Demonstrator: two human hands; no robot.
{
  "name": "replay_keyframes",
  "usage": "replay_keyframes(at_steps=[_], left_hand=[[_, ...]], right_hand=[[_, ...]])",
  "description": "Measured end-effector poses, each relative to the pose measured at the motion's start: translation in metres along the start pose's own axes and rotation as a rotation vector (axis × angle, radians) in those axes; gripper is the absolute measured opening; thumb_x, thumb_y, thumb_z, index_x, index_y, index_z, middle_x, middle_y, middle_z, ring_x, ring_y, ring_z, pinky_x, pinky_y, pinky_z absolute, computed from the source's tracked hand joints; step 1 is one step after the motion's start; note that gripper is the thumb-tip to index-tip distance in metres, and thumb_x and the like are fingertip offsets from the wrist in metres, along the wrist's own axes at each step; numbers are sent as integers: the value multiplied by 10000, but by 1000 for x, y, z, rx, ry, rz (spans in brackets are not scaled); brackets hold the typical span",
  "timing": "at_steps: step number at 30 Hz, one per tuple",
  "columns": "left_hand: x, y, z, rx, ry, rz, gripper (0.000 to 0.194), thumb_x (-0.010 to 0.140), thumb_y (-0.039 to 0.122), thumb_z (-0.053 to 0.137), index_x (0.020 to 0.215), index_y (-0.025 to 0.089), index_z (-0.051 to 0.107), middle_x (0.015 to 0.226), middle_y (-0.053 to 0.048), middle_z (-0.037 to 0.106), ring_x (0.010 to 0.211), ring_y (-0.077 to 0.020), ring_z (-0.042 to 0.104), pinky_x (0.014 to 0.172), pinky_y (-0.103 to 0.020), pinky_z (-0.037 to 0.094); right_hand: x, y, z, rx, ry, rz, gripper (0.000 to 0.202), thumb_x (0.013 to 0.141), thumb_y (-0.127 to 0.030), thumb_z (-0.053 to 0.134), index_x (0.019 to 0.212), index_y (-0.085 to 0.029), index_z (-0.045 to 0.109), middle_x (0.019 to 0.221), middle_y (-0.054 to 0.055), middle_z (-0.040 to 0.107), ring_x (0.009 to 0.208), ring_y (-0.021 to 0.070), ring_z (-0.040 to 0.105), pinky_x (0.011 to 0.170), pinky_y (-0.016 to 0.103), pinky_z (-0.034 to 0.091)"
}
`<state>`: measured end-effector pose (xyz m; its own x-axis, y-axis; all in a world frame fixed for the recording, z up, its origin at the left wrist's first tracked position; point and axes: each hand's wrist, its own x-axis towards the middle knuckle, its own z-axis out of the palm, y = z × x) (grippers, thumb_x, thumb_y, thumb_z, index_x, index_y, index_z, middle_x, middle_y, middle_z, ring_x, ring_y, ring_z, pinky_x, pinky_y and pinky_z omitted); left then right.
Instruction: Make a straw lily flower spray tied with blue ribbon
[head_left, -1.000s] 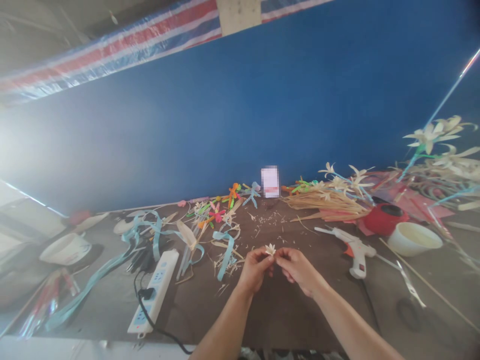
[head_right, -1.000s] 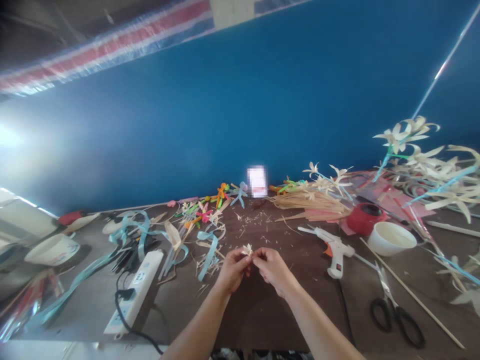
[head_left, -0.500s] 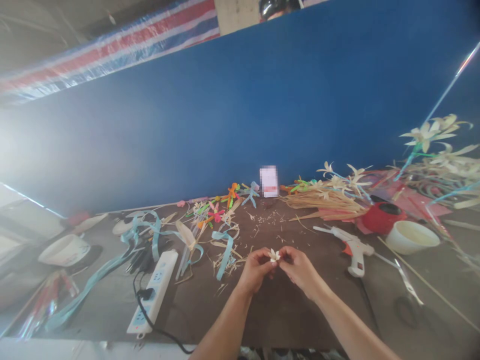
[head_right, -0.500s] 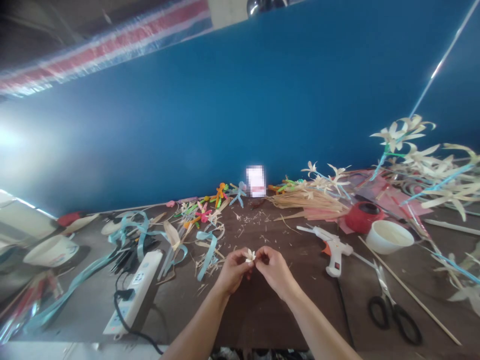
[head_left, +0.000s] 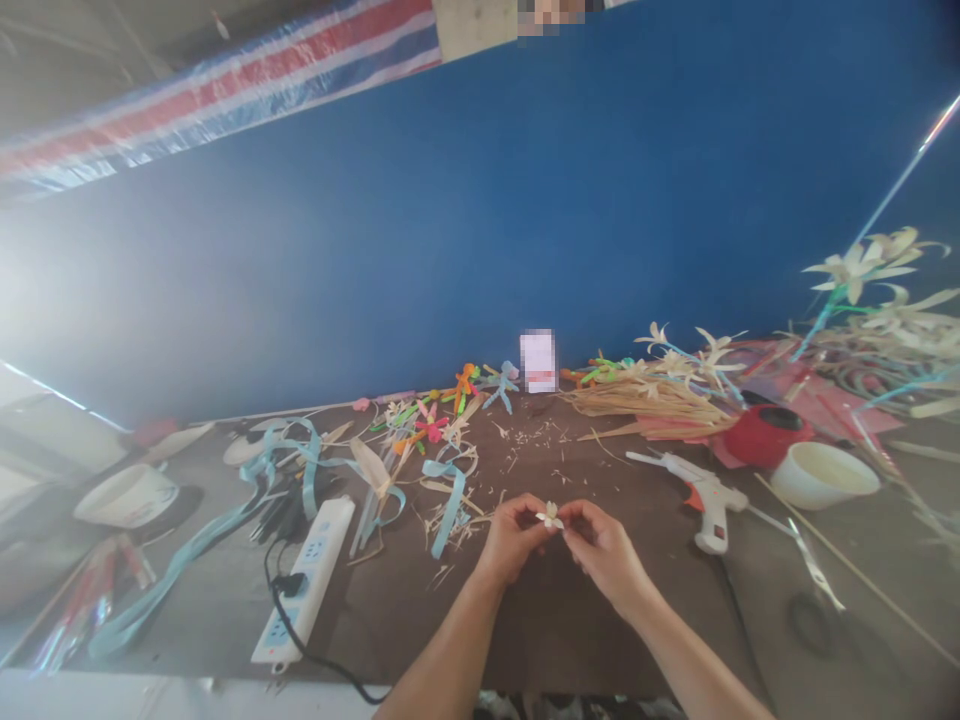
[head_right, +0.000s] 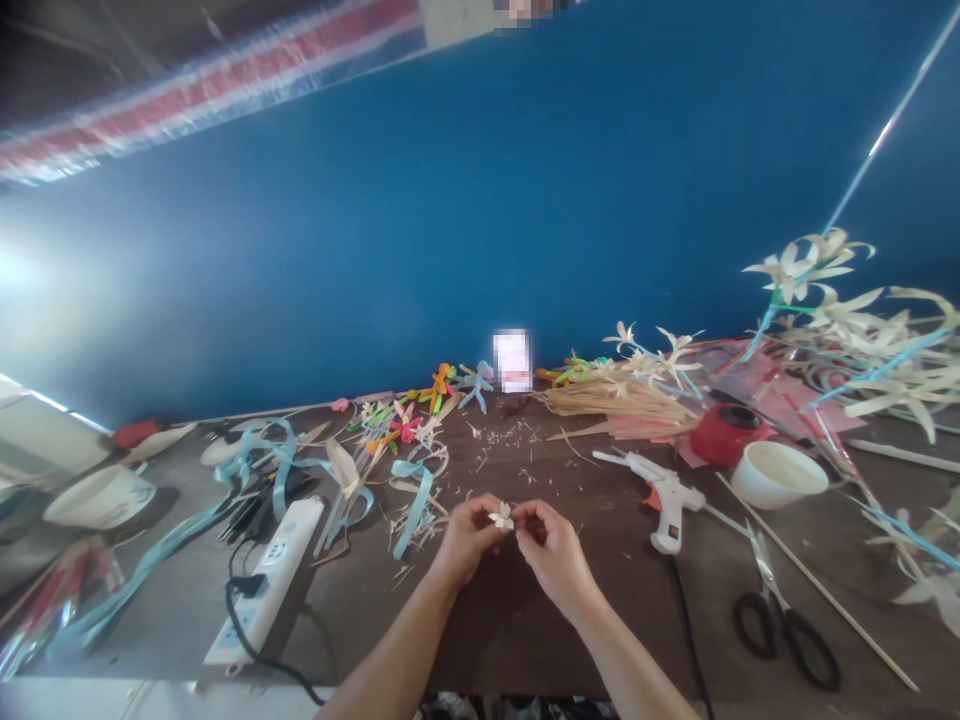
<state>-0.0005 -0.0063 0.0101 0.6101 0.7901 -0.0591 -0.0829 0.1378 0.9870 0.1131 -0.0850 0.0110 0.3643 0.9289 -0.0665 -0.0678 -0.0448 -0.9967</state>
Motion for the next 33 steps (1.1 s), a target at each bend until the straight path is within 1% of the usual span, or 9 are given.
replay_keyframes(at_steps=[3, 7, 11, 13, 16, 20, 23, 29, 33], left_hand=[[-1, 0, 0, 45, -22, -4, 240, 577, 304, 680, 671, 124, 553, 656, 5, 531, 538, -72, 457, 387, -150, 377], [-1, -3, -1, 99, -48, 4, 239, 595, 308, 668, 706, 126, 559, 690, -4, 546, 531, -69, 463, 400, -153, 373], [-1, -7, -1, 156, -51, 6, 243, 598, 315, 666, 703, 125, 557, 655, 7, 539, 466, -45, 440, 414, -160, 364], [-1, -9, -1, 183, -56, 3, 248, 598, 326, 664, 695, 122, 563, 643, 7, 539, 459, -45, 439, 421, -164, 363], [-1, -11, -1, 222, -70, -6, 259, 592, 342, 664, 692, 120, 577, 617, 8, 537, 454, -47, 436, 423, -166, 358], [-1, -14, -1, 241, -84, -4, 291, 570, 366, 672, 698, 117, 589, 635, -9, 562, 470, -58, 449, 428, -170, 355], [-2, -14, -1, 248, -90, -22, 317, 556, 377, 677, 721, 119, 597, 619, -7, 565, 458, -60, 449, 432, -176, 357], [-4, -12, 0, 283, -100, -15, 294, 572, 379, 666, 700, 119, 618, 618, -13, 573, 469, -67, 456, 449, -183, 354], [-4, -9, 1, 312, -106, 59, 260, 580, 371, 666, 645, 122, 630, 629, -25, 594, 558, -100, 504, 530, -200, 383]], right_hand=[[-1, -3, -2, 70, 13, 22, 112, 727, -277, 511, 784, -183, 528, 515, -53, 443, 410, 66, 378, 366, 170, 288], [0, -13, -7, 122, -45, 57, 195, 746, -359, 502, 796, -175, 544, 499, -55, 440, 397, 59, 353, 367, 174, 282], [3, -20, -11, 57, -71, 91, 217, 723, -383, 527, 753, -169, 549, 489, -59, 432, 392, 52, 342, 356, 166, 270], [4, -22, -11, 3, -72, 101, 214, 717, -380, 526, 715, -167, 549, 475, -61, 428, 380, 50, 336, 348, 166, 263], [7, -24, -12, -95, -86, 77, 186, 705, -346, 527, 668, -166, 552, 490, -48, 475, 385, 55, 362, 356, 171, 267], [10, -31, -15, -242, -110, -14, 158, 690, -278, 522, 588, -162, 553, 504, -28, 542, 469, 84, 463, 458, 184, 335], [14, -36, -17, -297, -146, -42, 163, 689, -259, 504, 576, -158, 565, 538, -13, 581, 531, 105, 504, 522, 196, 359], [18, -37, -19, -337, -171, -30, 159, 663, -259, 516, 554, -162, 579, 492, -32, 550, 477, 98, 453, 477, 197, 321], [18, -36, -18, -343, -189, -36, 167, 663, -260, 528, 537, -160, 571, 473, -40, 521, 465, 92, 431, 466, 193, 308]])
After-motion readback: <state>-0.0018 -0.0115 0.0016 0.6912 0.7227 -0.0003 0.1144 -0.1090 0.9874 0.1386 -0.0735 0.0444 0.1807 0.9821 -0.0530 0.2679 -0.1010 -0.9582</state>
